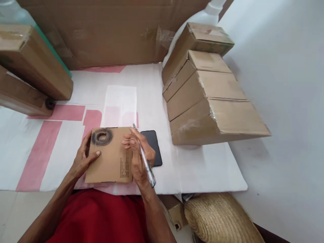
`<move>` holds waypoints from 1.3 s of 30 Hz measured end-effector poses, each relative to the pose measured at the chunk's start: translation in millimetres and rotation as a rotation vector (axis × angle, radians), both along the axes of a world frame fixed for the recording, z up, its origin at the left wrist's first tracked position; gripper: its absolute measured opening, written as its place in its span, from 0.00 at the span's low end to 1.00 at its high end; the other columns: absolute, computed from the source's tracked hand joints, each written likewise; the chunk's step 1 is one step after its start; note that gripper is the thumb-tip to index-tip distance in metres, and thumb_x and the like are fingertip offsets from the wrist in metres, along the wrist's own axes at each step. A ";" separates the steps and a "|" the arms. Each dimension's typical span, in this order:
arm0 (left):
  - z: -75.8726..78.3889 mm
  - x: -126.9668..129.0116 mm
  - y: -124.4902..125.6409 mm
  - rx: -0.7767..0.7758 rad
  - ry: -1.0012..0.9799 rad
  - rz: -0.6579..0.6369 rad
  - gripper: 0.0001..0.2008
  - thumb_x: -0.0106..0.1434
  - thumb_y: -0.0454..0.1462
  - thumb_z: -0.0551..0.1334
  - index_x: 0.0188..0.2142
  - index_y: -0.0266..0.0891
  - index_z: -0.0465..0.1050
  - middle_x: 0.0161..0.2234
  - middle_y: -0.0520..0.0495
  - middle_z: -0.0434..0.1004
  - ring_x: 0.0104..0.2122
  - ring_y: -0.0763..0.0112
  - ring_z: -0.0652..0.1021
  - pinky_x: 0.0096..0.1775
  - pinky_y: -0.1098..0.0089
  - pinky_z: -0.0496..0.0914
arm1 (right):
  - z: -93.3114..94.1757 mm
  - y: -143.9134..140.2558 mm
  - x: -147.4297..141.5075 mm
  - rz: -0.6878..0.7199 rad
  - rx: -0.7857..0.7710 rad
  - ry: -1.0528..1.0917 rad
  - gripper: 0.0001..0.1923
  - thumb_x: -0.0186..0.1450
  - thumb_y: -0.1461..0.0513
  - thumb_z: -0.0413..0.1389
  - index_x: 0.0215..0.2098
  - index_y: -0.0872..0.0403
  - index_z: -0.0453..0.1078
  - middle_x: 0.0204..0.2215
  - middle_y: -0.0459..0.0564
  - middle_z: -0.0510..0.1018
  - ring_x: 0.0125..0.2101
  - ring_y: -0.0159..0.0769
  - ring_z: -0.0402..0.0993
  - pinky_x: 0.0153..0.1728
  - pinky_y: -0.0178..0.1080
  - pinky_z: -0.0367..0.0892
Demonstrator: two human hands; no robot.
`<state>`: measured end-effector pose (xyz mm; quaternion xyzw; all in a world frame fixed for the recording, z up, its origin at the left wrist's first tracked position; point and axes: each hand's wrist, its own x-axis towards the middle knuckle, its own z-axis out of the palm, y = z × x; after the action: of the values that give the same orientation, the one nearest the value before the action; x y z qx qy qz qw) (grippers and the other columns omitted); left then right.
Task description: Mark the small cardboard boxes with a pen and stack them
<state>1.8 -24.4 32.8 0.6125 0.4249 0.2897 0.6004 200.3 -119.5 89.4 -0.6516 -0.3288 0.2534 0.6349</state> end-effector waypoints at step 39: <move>35.1 -4.1 -20.7 -0.096 0.123 0.116 0.45 0.61 0.51 0.70 0.71 0.44 0.53 0.71 0.39 0.60 0.70 0.47 0.63 0.67 0.52 0.64 | -50.3 29.2 35.9 0.275 -0.437 -1.223 0.17 0.72 0.74 0.45 0.49 0.55 0.72 0.44 0.58 0.79 0.45 0.45 0.74 0.42 0.44 0.69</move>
<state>-2.3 -45.1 67.9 0.5740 0.5092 0.2652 0.5839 236.2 -90.3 39.1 -0.7439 -0.6511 -0.0224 0.1491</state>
